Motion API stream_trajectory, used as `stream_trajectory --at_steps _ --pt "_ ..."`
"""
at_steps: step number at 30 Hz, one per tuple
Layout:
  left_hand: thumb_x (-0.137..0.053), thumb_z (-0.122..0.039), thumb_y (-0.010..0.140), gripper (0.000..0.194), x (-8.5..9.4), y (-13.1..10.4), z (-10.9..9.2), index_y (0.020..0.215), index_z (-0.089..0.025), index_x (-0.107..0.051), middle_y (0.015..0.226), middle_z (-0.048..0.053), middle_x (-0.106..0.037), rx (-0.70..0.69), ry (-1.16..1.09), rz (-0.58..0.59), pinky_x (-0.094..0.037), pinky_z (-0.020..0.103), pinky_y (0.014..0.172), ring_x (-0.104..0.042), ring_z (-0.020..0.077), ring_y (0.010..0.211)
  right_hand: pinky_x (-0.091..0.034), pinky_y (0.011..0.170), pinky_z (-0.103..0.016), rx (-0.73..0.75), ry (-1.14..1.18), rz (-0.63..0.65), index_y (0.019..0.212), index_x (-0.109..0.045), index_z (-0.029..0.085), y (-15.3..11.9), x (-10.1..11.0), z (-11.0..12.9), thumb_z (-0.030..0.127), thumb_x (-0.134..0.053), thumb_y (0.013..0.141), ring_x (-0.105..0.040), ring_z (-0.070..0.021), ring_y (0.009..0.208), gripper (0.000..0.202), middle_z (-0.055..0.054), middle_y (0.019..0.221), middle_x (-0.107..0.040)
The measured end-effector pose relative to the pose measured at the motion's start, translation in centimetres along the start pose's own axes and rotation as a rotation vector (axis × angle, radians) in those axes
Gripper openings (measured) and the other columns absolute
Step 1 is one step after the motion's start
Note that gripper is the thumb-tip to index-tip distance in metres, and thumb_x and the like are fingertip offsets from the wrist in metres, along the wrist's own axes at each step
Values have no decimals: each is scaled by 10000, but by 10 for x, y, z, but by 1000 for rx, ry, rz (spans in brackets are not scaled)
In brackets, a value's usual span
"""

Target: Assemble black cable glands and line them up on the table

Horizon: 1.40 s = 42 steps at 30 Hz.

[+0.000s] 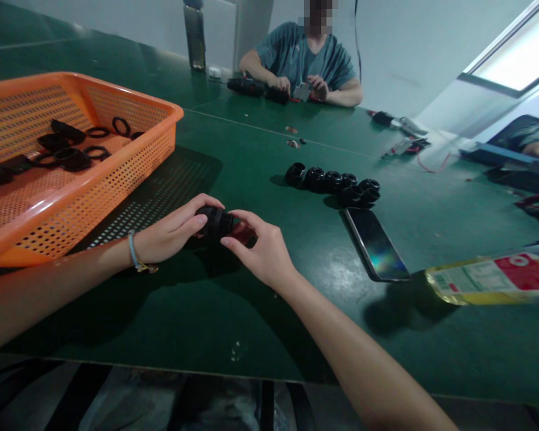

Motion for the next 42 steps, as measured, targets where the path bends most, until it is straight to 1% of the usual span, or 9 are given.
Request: stream_trajectory --at_steps 3,8,13,15,18,24,30,36,42 --pt "-321 -274 863 271 -1 1 1 1046 -123 -452 958 74 -502 5 -7 4 -446 364 856 -496 196 932 -523 699 -332 16 -18 -16 1042 -627 186 1 0 -2 252 -638 753 -625 -160 702 297 -14 776 -660" --pt "-323 -280 863 265 -1 0 1 1038 -132 -456 947 67 -508 5 -11 -5 -451 365 854 -501 196 926 -527 726 -333 27 -34 -65 1003 -640 195 2 2 -3 237 -656 737 -634 -163 763 270 -32 877 -681" --pt "-330 -271 851 268 -1 0 0 1034 -125 -460 953 77 -508 2 -6 -5 -451 366 837 -501 198 909 -536 717 -319 25 1 -64 1008 -615 197 2 1 -2 210 -671 715 -641 -154 740 299 -14 817 -675" --pt "-328 -267 852 269 -1 0 0 1037 -122 -460 950 77 -507 1 -5 -2 -455 362 826 -501 196 900 -535 707 -316 30 -1 -59 987 -618 191 2 1 -2 208 -674 714 -639 -151 725 279 -12 801 -673" --pt "-327 -257 856 260 -1 -1 0 1038 -126 -459 947 72 -506 -6 2 -1 -458 351 820 -500 190 901 -536 705 -318 27 -9 -47 961 -628 190 2 1 -2 215 -671 722 -641 -153 724 244 -13 801 -679" --pt "-328 -254 860 243 -1 -1 -1 1035 -139 -453 943 65 -500 -15 8 8 -453 331 815 -496 183 896 -540 693 -318 23 -22 -46 960 -643 181 1 2 -1 222 -669 730 -645 -156 717 235 -19 796 -688" --pt "-326 -258 855 255 -1 -1 -2 1030 -122 -452 955 79 -499 -24 22 12 -450 358 832 -497 194 906 -541 684 -313 26 -35 -48 957 -653 185 1 2 -1 230 -666 738 -644 -152 710 224 -15 795 -693" --pt "-332 -241 857 240 -1 -1 -3 1031 -132 -455 980 80 -511 -30 43 10 -462 370 846 -506 199 928 -539 686 -313 12 -54 -42 950 -657 192 1 1 -2 236 -661 744 -643 -153 714 210 -12 791 -691" --pt "-335 -247 855 231 -1 -2 -4 1030 -151 -451 961 64 -501 -36 51 15 -449 337 829 -495 182 892 -531 682 -313 10 -60 -33 945 -649 176 2 1 -1 221 -651 747 -639 -154 707 203 -15 778 -685"
Point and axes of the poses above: each hand's wrist, its own y-axis towards the middle knuckle, its own x-axis out of the back of the hand, z = x × y, the point moved 6 cm from there along y, towards the middle knuckle
